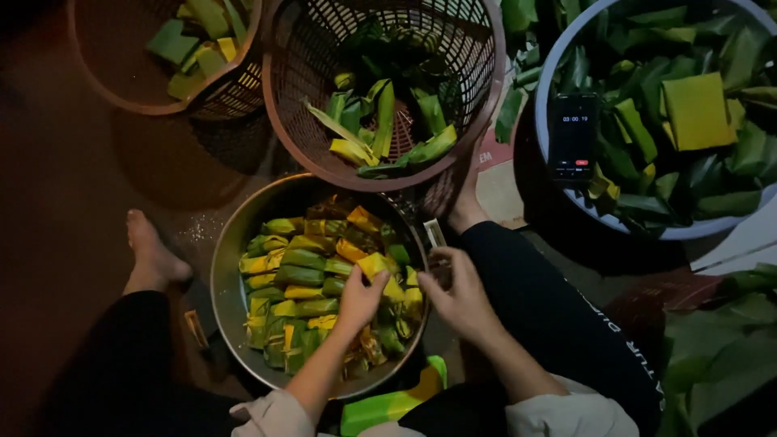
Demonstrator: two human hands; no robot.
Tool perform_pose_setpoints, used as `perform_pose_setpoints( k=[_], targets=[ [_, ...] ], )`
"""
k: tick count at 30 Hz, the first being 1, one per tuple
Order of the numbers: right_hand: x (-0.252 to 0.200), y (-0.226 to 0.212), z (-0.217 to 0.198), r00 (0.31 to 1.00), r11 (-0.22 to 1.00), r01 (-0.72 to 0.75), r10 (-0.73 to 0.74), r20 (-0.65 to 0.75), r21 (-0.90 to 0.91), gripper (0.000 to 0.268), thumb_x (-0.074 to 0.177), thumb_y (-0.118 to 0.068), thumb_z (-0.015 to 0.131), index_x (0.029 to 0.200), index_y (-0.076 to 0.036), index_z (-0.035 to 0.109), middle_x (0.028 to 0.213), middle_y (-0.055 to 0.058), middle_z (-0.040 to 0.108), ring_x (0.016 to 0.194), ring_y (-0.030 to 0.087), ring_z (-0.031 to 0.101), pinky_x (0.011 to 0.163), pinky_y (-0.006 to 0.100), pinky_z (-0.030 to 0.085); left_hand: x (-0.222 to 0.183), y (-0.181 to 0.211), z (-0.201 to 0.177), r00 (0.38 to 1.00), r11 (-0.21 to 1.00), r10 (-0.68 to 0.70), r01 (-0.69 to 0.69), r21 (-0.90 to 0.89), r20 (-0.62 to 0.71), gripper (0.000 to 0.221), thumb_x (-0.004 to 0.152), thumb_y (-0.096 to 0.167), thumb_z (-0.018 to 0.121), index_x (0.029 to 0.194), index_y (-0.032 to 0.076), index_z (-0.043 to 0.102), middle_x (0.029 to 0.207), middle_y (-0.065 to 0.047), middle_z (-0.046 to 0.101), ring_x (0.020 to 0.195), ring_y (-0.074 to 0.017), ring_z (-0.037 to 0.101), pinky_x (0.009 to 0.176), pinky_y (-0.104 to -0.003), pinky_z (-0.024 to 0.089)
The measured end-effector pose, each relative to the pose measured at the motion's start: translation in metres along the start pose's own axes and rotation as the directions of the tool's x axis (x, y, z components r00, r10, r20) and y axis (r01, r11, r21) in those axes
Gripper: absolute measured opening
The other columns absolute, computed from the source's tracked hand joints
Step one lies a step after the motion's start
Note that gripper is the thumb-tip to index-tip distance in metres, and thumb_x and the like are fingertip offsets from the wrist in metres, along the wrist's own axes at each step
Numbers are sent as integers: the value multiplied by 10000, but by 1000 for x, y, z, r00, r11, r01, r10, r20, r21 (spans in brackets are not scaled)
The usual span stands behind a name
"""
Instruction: Arranging small food parcels wrapped in leaves into a metal steamer pot.
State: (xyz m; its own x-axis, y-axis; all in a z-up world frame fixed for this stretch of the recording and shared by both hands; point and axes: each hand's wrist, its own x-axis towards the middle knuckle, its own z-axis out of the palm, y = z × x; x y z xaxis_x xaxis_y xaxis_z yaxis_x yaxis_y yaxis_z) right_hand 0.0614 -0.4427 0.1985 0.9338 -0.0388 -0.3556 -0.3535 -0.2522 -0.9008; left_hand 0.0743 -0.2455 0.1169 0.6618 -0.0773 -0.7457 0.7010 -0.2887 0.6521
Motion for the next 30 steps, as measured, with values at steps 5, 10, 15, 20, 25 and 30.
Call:
perform_pose_setpoints(
  k=[5, 10, 15, 20, 25, 30],
  targets=[
    [10, -9, -25, 985, 999, 47, -41, -166, 28, 456, 933, -77, 725, 1323, 80, 547, 1162, 314, 637, 1104, 505, 654, 900, 564, 557, 19, -42, 1, 969, 876, 242, -241, 417, 52, 774, 1051, 316, 633, 1537, -162, 267, 1459, -397, 435, 1409, -493, 421, 1154, -580, 354],
    [23, -1, -45, 987, 998, 9, 1, -161, 58, 448, 951, -67, 700, 1343, 76, 537, 1173, 300, 647, 1112, 455, 671, 912, 540, 566, 41, -60, 31, 931, 700, 344, -341, 628, 122, 609, 1067, 410, 540, 1419, -80, 456, 1256, -268, 585, 1180, -417, 564, 998, -516, 447],
    [74, 1, -74, 991, 998, 64, -61, -116, 29, 432, 953, -32, 682, 1352, 60, 546, 1146, 278, 674, 980, 374, 724, 847, 503, 603, 29, -40, 29, 876, 456, 410, -437, 776, 253, 575, 1107, 419, 439, 1393, -78, 475, 1156, -213, 576, 1054, -353, 565, 881, -421, 433],
    [175, -34, -76, 960, 912, 203, -257, -111, -355, 184, 1026, -221, 707, 1171, -118, 752, 1031, 147, 753, 977, 324, 728, 800, 439, 576, 52, -58, 29, 818, 402, 524, -482, 779, 236, 553, 1045, 439, 523, 1357, -17, 487, 1229, -171, 467, 1121, -345, 446, 929, -464, 367],
    [346, 14, -42, 960, 704, 176, -278, -39, -688, 356, 968, -378, 738, 1098, -47, 748, 952, 175, 738, 936, 384, 719, 796, 486, 559, 55, -49, 16, 856, 505, 416, -499, 705, 308, 570, 1032, 468, 495, 1351, -2, 461, 1214, -134, 435, 1100, -325, 424, 928, -457, 336],
    [402, 49, -17, 948, 449, -258, 289, -134, -856, 773, 823, -481, 857, 1295, 68, 585, 1202, 306, 663, 1082, 479, 658, 891, 544, 560, 69, -70, 11, 837, 648, 464, -543, 534, 289, 549, 901, 229, 595, 1337, -81, 471, 1238, -252, 450, 1050, -420, 417, 985, -508, 301]
  ],
)
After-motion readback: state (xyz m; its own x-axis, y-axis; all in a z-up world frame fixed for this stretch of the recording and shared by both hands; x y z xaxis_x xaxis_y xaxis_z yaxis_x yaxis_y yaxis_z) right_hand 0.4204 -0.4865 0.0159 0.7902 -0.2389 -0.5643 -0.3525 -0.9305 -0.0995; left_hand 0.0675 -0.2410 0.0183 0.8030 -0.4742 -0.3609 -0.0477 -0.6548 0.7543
